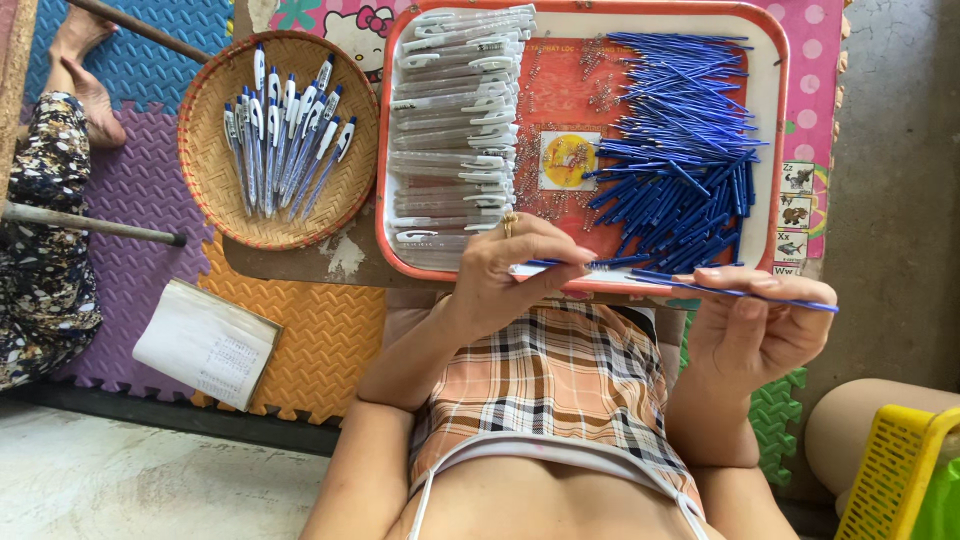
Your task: The person assembles pens by hand, inserting ink refills into pen bodies and attaching the caps.
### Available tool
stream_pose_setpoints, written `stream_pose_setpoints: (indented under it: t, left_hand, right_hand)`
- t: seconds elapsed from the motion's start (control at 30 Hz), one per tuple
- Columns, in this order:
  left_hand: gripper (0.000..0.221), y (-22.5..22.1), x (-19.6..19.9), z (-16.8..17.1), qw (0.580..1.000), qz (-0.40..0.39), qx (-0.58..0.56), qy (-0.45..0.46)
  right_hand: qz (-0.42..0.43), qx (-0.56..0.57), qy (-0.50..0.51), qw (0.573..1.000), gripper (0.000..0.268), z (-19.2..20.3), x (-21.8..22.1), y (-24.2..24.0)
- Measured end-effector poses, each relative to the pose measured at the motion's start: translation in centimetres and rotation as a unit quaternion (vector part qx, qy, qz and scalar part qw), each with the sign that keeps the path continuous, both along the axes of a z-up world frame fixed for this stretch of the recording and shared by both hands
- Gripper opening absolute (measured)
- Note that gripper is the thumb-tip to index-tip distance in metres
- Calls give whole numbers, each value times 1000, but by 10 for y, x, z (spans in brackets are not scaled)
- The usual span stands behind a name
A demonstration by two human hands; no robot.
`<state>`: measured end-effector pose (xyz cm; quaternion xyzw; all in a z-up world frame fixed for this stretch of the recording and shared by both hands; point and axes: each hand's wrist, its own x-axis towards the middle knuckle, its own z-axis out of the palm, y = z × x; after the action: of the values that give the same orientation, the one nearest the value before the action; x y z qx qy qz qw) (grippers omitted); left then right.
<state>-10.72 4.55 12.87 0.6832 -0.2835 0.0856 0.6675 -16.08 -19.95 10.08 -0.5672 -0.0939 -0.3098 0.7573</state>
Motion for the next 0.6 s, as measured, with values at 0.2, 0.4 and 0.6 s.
stream_pose_setpoints:
  t: [0.2, 0.4, 0.6]
  left_hand:
    - [17, 2, -6, 0, 1000, 4, 16, -3]
    - [13, -4, -7, -4, 999, 6, 34, -40]
    - [11, -22, -9, -28, 987, 99, 62, -111]
  right_hand:
    - [-16, -24, 5, 1000, 25, -1, -2, 4]
    - [9, -85, 69, 994, 17, 21, -4, 30]
    - [208, 165, 144, 953, 13, -31, 1, 37]
